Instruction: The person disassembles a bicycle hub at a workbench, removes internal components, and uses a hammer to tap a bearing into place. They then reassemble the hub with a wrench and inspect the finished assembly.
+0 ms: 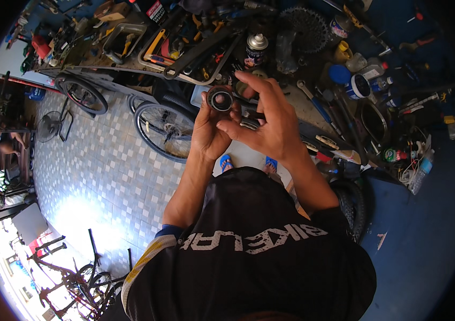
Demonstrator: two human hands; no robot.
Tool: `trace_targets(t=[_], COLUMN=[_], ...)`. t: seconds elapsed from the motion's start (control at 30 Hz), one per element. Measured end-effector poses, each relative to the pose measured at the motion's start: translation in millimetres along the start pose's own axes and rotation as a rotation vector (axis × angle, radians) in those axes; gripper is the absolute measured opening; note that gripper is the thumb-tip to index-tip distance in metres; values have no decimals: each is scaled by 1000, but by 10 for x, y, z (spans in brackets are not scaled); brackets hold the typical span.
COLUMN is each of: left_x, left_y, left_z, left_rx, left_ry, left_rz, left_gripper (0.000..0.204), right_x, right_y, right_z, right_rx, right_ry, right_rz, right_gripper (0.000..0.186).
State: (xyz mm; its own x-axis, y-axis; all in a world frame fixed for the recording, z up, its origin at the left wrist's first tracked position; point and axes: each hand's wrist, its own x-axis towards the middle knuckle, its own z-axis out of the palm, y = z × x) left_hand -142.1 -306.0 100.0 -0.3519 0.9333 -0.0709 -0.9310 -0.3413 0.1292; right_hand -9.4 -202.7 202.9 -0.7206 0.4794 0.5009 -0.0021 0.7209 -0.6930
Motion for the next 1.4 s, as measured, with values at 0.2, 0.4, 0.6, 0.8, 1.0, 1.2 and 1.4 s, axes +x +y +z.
trace_targets(t=[0.2,0.4,0.6,0.8,1.0,1.2,1.4], left_x=[75,91,171,186,229,175,195], left_y=[-12,6,11,-96,-38,24,250], left_z=[-53,-64,-76,181,65,17,-258], left_rx=[188,247,197,141,123,114,89], left_ry=[28,31,20,124,146,247,370], left_rz=[53,54,25,20,27,92,112], left_gripper=[53,51,42,30,21,18,18], right_x=[-25,-142,-273,-340,-441,-426,-360], right_y=[64,182,446,628,628,643,393], right_z=[-3,137,357,506,562,595,737], right_rx=[61,125,73,-99,-194,-312,-45], right_ry=[6,28,179,297,256,161,64], right_rz=[26,219,93,-57,-38,-126,145], right_gripper=[39,27,23,22,19,22,33])
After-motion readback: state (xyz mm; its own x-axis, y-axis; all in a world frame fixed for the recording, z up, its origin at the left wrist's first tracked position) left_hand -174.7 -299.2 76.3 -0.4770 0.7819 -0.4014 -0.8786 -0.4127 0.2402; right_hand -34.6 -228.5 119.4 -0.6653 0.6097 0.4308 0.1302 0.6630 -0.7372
